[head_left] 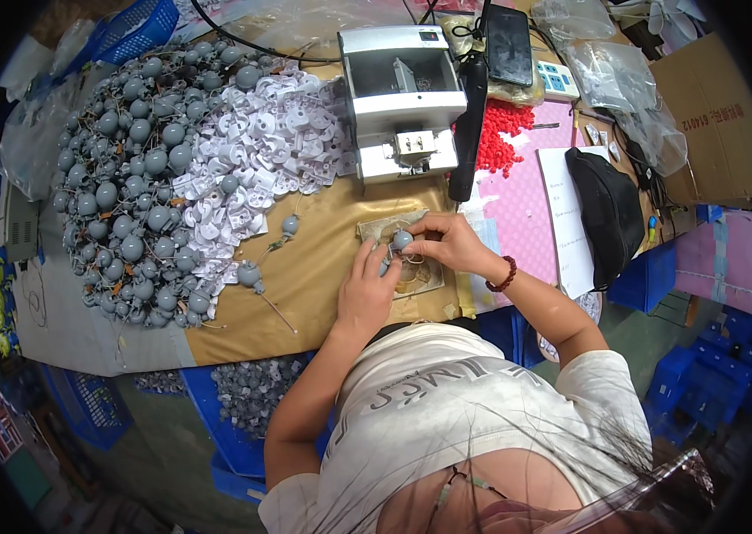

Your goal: Assembling small electronic light components using a pneumatic tool on a factory production line.

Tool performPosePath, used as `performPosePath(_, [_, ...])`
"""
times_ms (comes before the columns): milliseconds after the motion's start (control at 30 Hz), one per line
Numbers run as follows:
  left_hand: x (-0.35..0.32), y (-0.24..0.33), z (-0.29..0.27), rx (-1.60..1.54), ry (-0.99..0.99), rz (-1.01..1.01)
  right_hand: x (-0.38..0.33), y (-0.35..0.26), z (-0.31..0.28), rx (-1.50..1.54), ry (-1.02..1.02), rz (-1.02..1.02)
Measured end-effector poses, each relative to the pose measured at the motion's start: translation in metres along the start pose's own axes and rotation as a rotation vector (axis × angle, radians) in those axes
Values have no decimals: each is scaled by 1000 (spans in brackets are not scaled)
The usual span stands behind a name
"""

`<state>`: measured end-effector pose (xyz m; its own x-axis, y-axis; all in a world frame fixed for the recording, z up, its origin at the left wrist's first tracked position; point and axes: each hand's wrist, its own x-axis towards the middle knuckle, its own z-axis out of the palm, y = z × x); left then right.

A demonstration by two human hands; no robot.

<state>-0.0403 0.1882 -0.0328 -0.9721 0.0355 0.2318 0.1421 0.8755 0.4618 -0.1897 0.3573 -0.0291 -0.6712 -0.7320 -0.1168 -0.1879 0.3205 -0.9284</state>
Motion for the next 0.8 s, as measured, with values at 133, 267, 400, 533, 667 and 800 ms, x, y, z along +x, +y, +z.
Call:
performPosePath(133, [1, -1, -3, -23, 4, 0, -4, -7, 5, -207, 92, -140])
performPosePath(267, [4, 0, -1, -37, 39, -16, -11, -8, 11, -242, 133, -116])
performPosePath(400, [16, 5, -4, -5, 57, -46, -14, -20, 13, -188, 105, 99])
performPosePath(533, [21, 8, -5, 5, 47, -84, -10, -26, 12, -137, 57, 141])
performPosePath(667, [28, 14, -13, -73, 25, -157, -3, -32, 8, -145, 1, 150])
performPosePath(800, [32, 17, -13, -90, 43, -175, 4, -33, 3, -299, -36, 76])
